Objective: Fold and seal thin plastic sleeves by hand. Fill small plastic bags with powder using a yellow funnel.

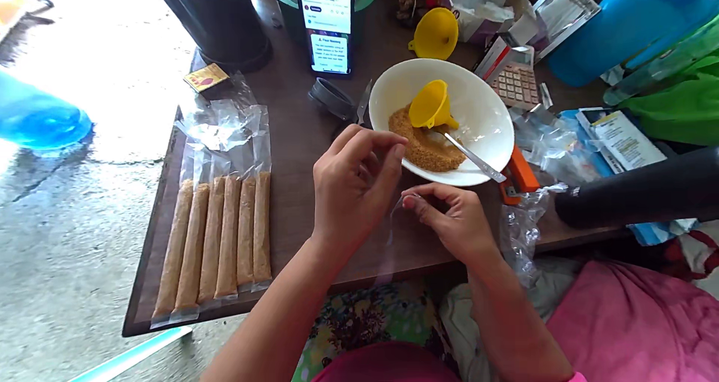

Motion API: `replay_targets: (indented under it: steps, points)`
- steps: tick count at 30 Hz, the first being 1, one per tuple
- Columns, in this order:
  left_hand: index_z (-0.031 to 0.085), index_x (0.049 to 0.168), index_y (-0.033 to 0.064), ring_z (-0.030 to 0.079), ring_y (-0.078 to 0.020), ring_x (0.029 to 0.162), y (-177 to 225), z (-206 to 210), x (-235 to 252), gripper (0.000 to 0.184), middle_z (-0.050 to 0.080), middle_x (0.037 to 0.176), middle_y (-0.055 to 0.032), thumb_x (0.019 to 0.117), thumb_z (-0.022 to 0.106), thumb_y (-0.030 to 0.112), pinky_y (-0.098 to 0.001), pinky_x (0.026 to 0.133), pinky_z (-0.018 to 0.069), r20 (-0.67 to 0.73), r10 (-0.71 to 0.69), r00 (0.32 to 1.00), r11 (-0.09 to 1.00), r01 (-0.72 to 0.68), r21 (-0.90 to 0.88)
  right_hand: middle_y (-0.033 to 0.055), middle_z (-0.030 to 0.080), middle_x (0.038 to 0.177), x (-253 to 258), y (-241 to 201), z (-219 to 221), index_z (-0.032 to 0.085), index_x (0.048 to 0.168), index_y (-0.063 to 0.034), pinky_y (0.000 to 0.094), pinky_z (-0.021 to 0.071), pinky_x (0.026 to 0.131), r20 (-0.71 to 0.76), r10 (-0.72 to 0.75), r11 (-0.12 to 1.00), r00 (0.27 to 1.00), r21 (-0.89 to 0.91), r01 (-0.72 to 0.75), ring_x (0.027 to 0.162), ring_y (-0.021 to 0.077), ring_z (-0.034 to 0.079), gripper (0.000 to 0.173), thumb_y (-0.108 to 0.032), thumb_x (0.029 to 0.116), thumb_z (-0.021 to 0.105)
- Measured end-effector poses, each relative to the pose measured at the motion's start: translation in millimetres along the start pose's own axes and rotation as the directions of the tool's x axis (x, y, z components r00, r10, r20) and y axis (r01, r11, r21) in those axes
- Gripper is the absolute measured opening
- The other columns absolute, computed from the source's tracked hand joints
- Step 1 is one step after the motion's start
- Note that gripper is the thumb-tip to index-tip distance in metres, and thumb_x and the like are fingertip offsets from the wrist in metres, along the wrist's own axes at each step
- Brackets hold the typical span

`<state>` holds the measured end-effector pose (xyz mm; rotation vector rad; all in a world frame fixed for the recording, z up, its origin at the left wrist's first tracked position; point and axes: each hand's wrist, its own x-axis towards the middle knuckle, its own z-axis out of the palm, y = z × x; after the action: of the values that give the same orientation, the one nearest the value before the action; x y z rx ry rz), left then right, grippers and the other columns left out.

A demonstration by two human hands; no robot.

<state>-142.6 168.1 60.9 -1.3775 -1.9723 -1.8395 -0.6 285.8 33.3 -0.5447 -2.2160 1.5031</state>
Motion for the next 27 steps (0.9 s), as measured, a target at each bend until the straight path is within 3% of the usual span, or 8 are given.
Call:
replay_targets:
  steps: [2,6,11,14,17,20,23,27]
  points:
    - [0.071,0.107,-0.0011,0.056,-0.0002,0.072,-7.4,1.7,4.6,0.017,0.061,0.091,-0.0027,0.1002,0.062,0.011,-0.0116,0.06,0.0466,-0.027,-0.003,1.0,1.0,0.003,0.005,-0.0039,0.074,0.09,4.5,-11.6,-2.7,0.077,0.104,-0.0088,0.014,0.0539,0.063,0.114,0.003,0.999,0.993,-0.042,0.001,0.069,-0.0023,0.064,0.012,-0.012,0.0977,0.067]
    - [0.07,0.107,0.0007,0.06,0.0007,0.074,-25.1,0.8,16.7,0.017,0.067,0.094,-0.0004,0.1025,0.058,0.012,-0.0142,0.062,0.0497,-0.091,-0.063,0.994,0.995,0.055,-0.082,-0.0003,0.07,0.084,27.7,-38.4,17.2,0.076,0.098,-0.0047,0.0168,0.053,0.059,0.149,-0.349,0.916,0.925,-0.156,0.371,0.066,0.0007,0.061,0.012,-0.012,0.0968,0.067]
    - [0.067,0.106,0.0091,0.061,0.0001,0.069,-36.6,-18.3,21.2,0.046,0.067,0.085,0.0101,0.1121,0.022,0.021,-0.0173,0.063,0.0523,-0.214,-0.304,0.928,0.916,0.224,-0.332,0.003,0.068,0.075,75.4,-58.5,43.3,0.075,0.089,-0.0035,0.0255,0.0497,0.057,0.051,-0.53,0.806,0.847,-0.278,0.522,0.064,0.0082,0.062,0.011,-0.013,0.0934,0.072]
    - [0.065,0.104,0.0116,0.064,-0.0004,0.075,-37.9,-17.4,16.8,0.052,0.067,0.084,0.011,0.1119,0.015,0.023,-0.0173,0.069,0.0536,-0.225,-0.326,0.918,0.888,0.216,-0.405,0.0037,0.063,0.071,88.9,-51.7,52.9,0.069,0.081,-0.0026,0.0242,0.0459,0.055,0.003,-0.55,0.805,0.835,-0.263,0.531,0.061,0.0081,0.058,0.02,-0.017,0.0936,0.074]
    - [0.064,0.105,0.0109,0.065,0.0002,0.072,-35.1,-14.8,14.1,0.05,0.068,0.086,0.0103,0.1134,0.018,0.028,-0.0172,0.068,0.0563,-0.14,-0.315,0.939,0.895,0.244,-0.374,0.0088,0.066,0.078,90.0,-42.6,53.7,0.07,0.088,0.003,0.0205,0.0504,0.061,-0.039,-0.607,0.783,0.794,-0.202,0.588,0.067,0.0084,0.061,0.013,-0.007,0.0962,0.068]
    - [0.064,0.106,0.0129,0.063,0.0009,0.065,-34.3,-15.5,11.9,0.039,0.067,0.082,0.0104,0.1135,0.031,0.032,-0.0149,0.062,0.0543,-0.082,-0.254,0.964,0.924,0.217,-0.315,0.0128,0.071,0.093,86.7,-44.5,48.2,0.073,0.105,0.0059,0.0198,0.0554,0.069,-0.044,-0.62,0.771,0.783,-0.221,0.598,0.076,0.0093,0.066,0.016,-0.005,0.1003,0.061]
    - [0.063,0.107,0.0136,0.06,0.0029,0.061,-36.5,-16.9,12.3,0.021,0.065,0.08,0.0117,0.1104,0.046,0.027,-0.0125,0.058,0.0522,-0.083,-0.219,0.972,0.957,0.198,-0.214,0.0126,0.074,0.098,89.9,-44.2,47.6,0.075,0.111,0.0029,0.022,0.0568,0.076,-0.011,-0.611,0.762,0.792,-0.282,0.583,0.084,0.0118,0.07,0.02,-0.005,0.1009,0.06]
    - [0.064,0.108,0.0142,0.06,0.0038,0.063,-41.1,-18.3,13.2,0.018,0.065,0.08,0.0127,0.1098,0.049,0.024,-0.0122,0.06,0.0519,-0.138,-0.256,0.957,0.958,0.232,-0.168,0.0078,0.066,0.092,102.8,-57.3,43.0,0.078,0.107,-0.0051,0.0261,0.0532,0.062,0.11,-0.527,0.767,0.843,-0.365,0.528,0.073,0.0128,0.063,0.018,-0.014,0.1006,0.063]
